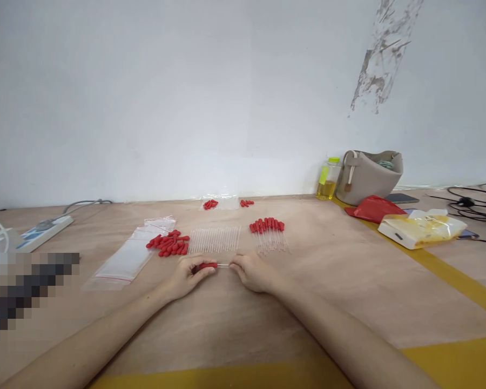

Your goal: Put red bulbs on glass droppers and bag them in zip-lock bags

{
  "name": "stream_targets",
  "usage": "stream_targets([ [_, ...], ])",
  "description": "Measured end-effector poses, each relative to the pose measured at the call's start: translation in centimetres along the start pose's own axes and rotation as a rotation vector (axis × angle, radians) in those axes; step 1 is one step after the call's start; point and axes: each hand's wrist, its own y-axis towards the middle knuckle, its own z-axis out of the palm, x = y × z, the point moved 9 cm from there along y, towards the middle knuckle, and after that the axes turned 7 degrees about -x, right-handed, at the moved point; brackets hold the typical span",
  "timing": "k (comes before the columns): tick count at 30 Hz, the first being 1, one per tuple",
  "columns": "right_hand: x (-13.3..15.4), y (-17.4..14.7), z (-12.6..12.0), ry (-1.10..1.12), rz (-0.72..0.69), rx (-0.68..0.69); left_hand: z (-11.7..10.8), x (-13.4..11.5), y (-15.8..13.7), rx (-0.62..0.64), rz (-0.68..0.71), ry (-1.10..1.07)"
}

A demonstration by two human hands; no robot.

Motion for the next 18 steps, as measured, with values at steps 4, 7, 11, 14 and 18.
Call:
stream_targets([
  [4,-4.3,-0.1,-1.6,0.124,0.196,-0.077,-1.6,1.8,-0.4,-0.163,-0.086,0.039],
  [7,-10.3,-0.9,-3.6,0.135,0.547,-0.253,-1.2,2.2,-0.3,-0.131,-0.087,0.078],
  [11,-14.6,-2.1,-6.1,-0.142,0.831,-0.358,-0.3,1.6,-0.1,-0.018,-0.052,0.134],
  [14,-14.7,-1.9,-6.8,-0.322,0.889,-0.342,-0.1,1.1,0.0,0.011,-0.031,0.168],
  [18,-14.5,-1.3,-5.7,-0.410,0.913,-0.272,0.1,0.7,-0.1,0.042,-0.011,0.192],
])
